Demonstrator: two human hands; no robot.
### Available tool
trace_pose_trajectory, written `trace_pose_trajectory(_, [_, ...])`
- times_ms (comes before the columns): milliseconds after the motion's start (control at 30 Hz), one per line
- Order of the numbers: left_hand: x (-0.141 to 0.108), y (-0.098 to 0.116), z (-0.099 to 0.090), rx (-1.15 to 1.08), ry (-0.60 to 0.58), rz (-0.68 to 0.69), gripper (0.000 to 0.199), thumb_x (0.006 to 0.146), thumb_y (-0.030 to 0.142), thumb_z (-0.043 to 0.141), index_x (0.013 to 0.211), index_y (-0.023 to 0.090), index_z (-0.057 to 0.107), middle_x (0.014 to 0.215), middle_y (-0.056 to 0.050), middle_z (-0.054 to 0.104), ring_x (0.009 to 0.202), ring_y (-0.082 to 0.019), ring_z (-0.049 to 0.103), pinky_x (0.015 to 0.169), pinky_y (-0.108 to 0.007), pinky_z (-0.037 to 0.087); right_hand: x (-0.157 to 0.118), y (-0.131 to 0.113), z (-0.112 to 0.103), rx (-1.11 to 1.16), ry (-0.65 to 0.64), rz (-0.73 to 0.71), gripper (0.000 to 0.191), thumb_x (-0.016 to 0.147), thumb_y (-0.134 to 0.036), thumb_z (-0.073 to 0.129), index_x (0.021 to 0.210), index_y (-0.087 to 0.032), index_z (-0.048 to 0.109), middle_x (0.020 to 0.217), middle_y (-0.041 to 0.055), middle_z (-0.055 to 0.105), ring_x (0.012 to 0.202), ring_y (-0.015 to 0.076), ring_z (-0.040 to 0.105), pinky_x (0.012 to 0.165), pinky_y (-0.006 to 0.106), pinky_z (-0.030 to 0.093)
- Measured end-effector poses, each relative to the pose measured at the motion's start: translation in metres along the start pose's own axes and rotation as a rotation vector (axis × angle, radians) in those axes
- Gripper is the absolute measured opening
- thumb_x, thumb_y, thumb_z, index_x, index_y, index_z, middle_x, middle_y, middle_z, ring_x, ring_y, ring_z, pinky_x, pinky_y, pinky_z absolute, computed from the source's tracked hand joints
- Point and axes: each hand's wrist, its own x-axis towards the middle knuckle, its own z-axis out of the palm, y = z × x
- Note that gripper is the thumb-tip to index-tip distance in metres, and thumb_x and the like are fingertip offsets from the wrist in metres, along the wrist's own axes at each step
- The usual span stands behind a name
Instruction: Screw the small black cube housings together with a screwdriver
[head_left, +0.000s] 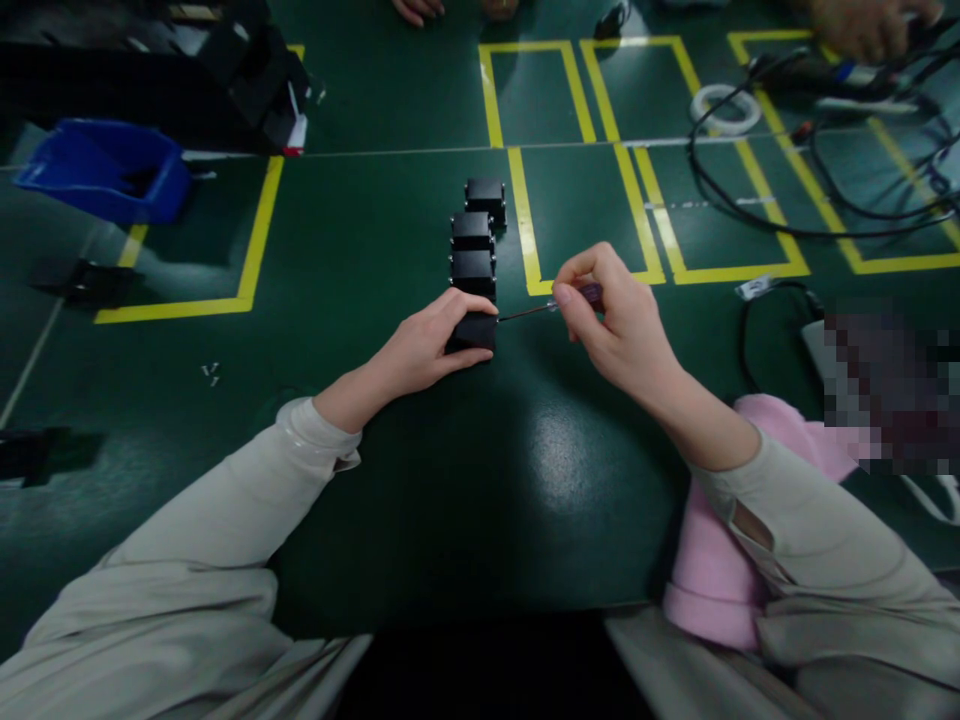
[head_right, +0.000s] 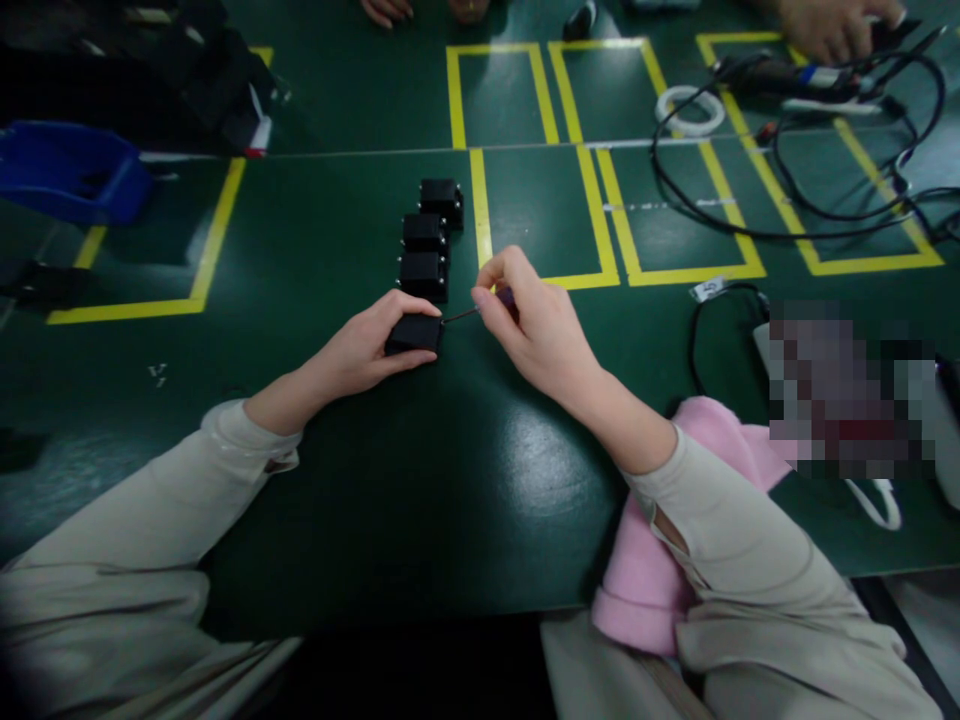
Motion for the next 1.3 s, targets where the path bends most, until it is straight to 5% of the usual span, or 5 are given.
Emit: trace_pose_trajectory(1300, [0.0001,0.0002,0.0007,0.017,0.012,0.020,0.041,0.095,0.037,0.066,0.130,0.022,0.051,0.125,-0.007,0.060,0.114,-0.024,0.061,0.097,-0.036,0.048,0.0008,0.0013,0.0006,0.000,0.000,0.000,0.008,0.099,-0.029,0.050,0.094,-0.023,0.050,0.070,-0.0052,0.053,0.055,0.0082,0.051,0.056,0.027,0.038])
